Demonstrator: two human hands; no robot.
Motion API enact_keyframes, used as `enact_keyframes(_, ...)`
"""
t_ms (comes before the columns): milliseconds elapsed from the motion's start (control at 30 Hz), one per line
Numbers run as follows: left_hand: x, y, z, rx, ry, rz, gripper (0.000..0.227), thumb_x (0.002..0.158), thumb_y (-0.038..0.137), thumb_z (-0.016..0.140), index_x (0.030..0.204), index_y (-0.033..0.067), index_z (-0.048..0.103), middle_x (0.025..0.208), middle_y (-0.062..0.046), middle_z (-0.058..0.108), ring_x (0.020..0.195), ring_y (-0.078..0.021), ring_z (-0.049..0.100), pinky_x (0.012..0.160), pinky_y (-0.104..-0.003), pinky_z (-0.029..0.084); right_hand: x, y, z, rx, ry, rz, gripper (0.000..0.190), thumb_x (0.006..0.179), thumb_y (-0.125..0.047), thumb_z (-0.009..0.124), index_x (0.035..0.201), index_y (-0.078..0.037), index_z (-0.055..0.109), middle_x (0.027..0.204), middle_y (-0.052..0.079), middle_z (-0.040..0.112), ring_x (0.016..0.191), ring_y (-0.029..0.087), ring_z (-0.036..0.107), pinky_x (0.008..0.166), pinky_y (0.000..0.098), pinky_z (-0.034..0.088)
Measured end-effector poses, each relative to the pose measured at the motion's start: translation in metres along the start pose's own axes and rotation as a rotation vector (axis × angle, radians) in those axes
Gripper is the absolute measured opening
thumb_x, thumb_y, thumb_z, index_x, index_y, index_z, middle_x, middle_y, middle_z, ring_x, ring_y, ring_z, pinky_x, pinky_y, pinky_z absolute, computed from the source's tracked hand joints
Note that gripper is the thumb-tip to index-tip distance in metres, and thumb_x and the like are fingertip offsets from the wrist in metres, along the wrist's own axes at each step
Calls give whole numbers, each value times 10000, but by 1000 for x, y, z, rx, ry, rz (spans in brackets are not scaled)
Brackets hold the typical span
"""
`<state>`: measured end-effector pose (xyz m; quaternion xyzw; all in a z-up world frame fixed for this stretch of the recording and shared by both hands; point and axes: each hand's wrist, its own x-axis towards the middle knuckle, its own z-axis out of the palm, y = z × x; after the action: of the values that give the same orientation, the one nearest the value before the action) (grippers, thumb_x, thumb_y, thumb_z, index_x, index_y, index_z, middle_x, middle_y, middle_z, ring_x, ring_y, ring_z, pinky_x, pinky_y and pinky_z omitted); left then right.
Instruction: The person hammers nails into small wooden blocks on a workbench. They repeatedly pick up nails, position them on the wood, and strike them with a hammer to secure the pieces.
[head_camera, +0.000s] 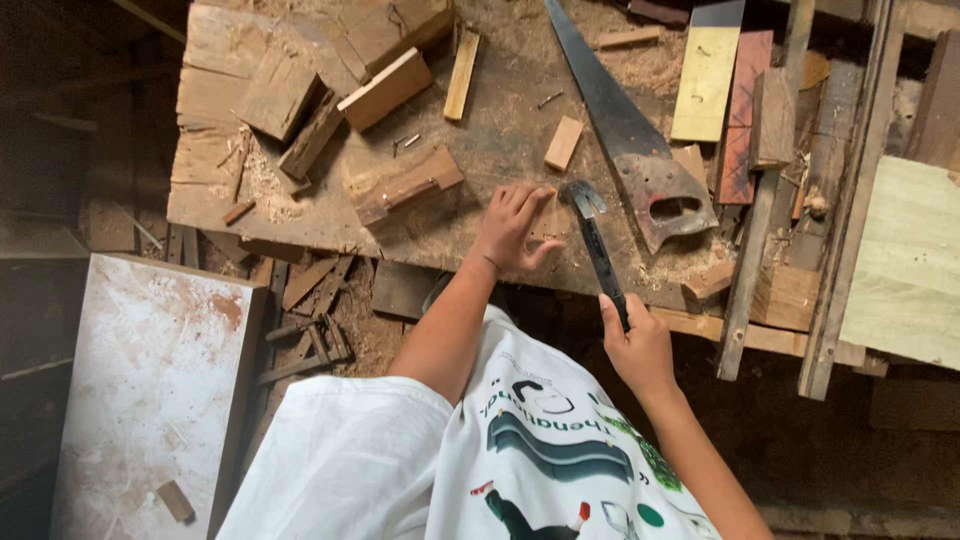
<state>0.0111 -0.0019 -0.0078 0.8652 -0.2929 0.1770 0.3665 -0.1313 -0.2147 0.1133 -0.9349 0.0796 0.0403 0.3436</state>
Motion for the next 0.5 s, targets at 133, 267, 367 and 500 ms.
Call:
enact_keyframes(133, -1, 3, 1, -36, -18, -24, 767, 801, 485, 817, 1330, 28, 502, 1217, -180, 541, 1159, -361, 537, 992, -467, 413, -3, 16, 9, -2, 23, -34, 315, 1015, -307, 641, 870, -28, 623, 526, 143, 544, 412, 277, 546, 439, 391, 395)
enact_keyframes(267, 2, 0, -5, 1, 40, 20, 763, 789, 463, 819, 1334, 29, 508, 1245, -176, 546, 1185, -375, 527, 1017, -471, 413, 1, 31, 23, -17, 94, -160, 306, 1027, -292, 648, 880, -25, 614, 626, 168, 578, 531, 337, 587, 490, 407, 433)
enact_keyframes(367, 0, 6, -2, -46, 15, 2, 772, 784, 464, 829, 1336, 31, 507, 1242, -171, 547, 1180, -363, 533, 1016, -472, 417, -3, 46, 32, 33, 116, -184, 281, 1014, -288, 640, 941, -17, 627, 659, 175, 598, 566, 367, 607, 505, 421, 450)
enact_keyframes(500, 1, 4, -3, -36, -11, -8, 785, 783, 459, 845, 1337, 24, 501, 1223, -181, 537, 1167, -376, 528, 998, -473, 414, -2, 60, 47, 63, 144, -213, 282, 1021, -289, 636, 936, -21, 616, 659, 169, 595, 589, 358, 627, 527, 415, 466)
